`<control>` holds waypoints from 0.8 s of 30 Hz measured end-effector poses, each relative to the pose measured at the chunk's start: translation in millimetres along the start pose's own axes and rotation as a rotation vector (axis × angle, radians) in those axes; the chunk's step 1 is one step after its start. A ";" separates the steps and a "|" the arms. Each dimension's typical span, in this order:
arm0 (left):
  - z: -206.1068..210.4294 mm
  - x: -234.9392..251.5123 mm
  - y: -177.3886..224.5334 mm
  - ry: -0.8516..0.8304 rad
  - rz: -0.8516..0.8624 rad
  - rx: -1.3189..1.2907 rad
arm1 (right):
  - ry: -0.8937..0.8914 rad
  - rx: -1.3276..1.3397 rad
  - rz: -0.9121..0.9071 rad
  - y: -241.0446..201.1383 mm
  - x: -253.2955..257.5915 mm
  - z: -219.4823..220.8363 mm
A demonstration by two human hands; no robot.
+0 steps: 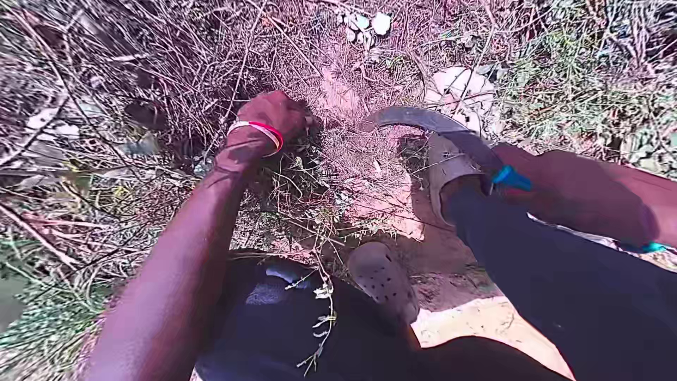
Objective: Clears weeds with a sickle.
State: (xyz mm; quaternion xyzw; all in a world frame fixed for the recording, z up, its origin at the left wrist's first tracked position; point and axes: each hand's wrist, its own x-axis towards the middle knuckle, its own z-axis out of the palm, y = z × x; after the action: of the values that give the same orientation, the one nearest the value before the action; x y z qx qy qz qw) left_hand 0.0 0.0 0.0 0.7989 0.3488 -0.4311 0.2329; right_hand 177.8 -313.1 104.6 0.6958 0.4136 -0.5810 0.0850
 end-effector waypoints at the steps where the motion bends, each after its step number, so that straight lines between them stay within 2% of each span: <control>1: -1.0 -1.6 1.0 0.010 -0.013 -0.001 | 0.181 0.017 -0.112 19.3 2.9 20.0; 5: 1.7 1.2 -1.3 0.012 0.013 0.013 | 0.263 0.127 -0.087 40.3 -18.9 31.7; 9: 0.2 6.2 -6.8 0.000 0.042 0.009 | 0.493 0.183 -0.071 43.3 -42.8 26.4; 11: -1.7 8.8 -7.9 -0.016 0.064 0.005 | 0.695 0.260 -0.117 38.1 -32.5 29.8; 13: -4.3 8.3 -5.3 -0.033 0.054 -0.008 | 0.761 0.327 -0.141 24.0 -10.3 34.0; 14: -4.2 6.0 -2.3 -0.037 0.037 -0.012 | 0.685 0.276 -0.102 15.6 -3.4 33.3; 15: -4.2 3.5 0.1 -0.036 0.028 -0.016 | 0.486 0.188 -0.033 6.1 -1.0 26.1; 16: -5.1 2.1 0.3 -0.027 0.039 -0.019 | 0.144 0.126 0.087 -6.4 0.6 8.3; 17: -4.4 2.1 -2.1 -0.019 0.057 -0.030 | -0.021 0.084 0.131 -6.9 5.9 3.3; 18: -1.7 2.6 -6.7 -0.017 0.079 -0.039 | -0.031 0.063 0.094 2.5 5.6 7.4; 21: -2.3 7.8 -12.9 -0.001 0.111 -0.059 | 0.384 0.034 -0.127 41.1 -15.5 14.1; 24: -5.0 13.3 -8.7 -0.006 0.103 -0.043 | 0.562 0.255 -0.048 29.8 -39.7 -15.2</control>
State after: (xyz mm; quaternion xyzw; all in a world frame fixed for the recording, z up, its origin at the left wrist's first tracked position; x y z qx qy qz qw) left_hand 1.2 13.7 -9.4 0.8093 0.3156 -0.4135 0.2729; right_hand 209.8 -342.1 133.4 0.8242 0.3612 -0.4150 -0.1345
